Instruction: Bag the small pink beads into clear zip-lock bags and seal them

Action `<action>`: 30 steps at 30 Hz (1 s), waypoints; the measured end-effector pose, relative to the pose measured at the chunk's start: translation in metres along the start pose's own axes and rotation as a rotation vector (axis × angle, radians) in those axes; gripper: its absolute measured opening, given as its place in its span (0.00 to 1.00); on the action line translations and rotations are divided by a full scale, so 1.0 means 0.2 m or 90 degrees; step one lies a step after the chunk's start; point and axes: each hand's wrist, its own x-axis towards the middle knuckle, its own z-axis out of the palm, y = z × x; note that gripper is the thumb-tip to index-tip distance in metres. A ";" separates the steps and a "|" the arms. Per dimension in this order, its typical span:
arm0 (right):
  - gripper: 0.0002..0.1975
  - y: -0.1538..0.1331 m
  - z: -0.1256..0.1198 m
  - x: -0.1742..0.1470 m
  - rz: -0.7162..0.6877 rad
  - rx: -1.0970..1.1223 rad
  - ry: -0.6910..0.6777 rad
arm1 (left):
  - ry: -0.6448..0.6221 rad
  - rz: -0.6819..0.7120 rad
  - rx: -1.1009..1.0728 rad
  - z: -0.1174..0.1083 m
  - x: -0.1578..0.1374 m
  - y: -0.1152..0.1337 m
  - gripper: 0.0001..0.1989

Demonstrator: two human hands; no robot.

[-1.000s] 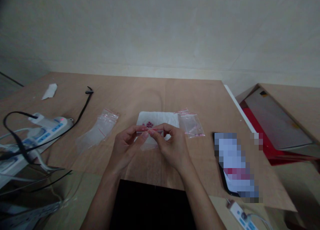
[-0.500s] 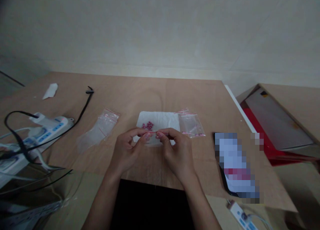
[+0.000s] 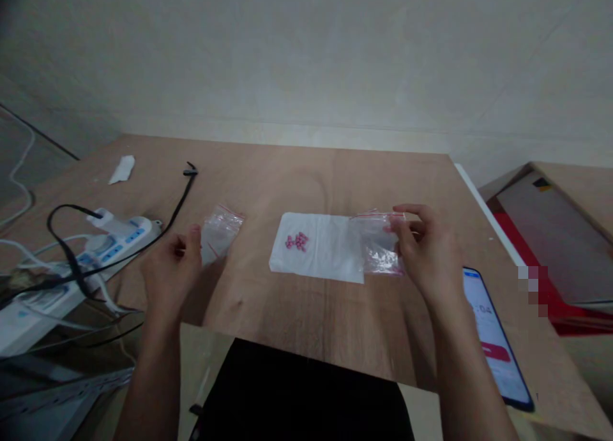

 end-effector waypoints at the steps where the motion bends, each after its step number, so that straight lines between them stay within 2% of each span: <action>1: 0.13 0.04 0.00 0.04 -0.008 -0.075 -0.019 | -0.037 -0.001 0.065 -0.01 0.02 -0.02 0.22; 4: 0.20 0.12 0.02 0.10 -0.051 -0.211 -0.030 | -0.144 0.001 0.159 0.00 0.07 -0.07 0.19; 7: 0.28 0.12 0.04 0.10 -0.104 -0.270 0.023 | -0.184 0.017 0.168 0.03 0.08 -0.09 0.17; 9: 0.28 0.08 0.04 0.07 -0.131 -0.273 0.044 | -0.195 0.030 0.155 0.03 0.08 -0.10 0.16; 12: 0.24 -0.01 0.05 0.00 -0.148 -0.202 0.050 | -0.175 0.015 0.112 -0.02 0.06 -0.09 0.13; 15: 0.18 -0.16 0.09 -0.14 -0.186 -0.078 0.020 | -0.128 -0.013 0.026 -0.11 0.00 -0.03 0.11; 18: 0.11 -0.36 0.18 -0.30 -0.252 0.083 -0.077 | -0.123 0.015 -0.116 -0.18 -0.09 0.08 0.11; 22: 0.11 -0.55 0.32 -0.42 -0.249 0.234 -0.243 | -0.183 0.019 -0.300 -0.18 -0.21 0.21 0.11; 25: 0.08 -0.57 0.37 -0.43 -0.218 0.296 -0.281 | -0.210 0.032 -0.387 -0.16 -0.26 0.26 0.10; 28: 0.07 -0.53 0.38 -0.42 -0.192 0.317 -0.255 | -0.207 0.058 -0.366 -0.16 -0.28 0.27 0.09; 30: 0.06 -0.50 0.37 -0.43 -0.232 0.269 -0.223 | -0.187 0.071 -0.324 -0.16 -0.28 0.28 0.08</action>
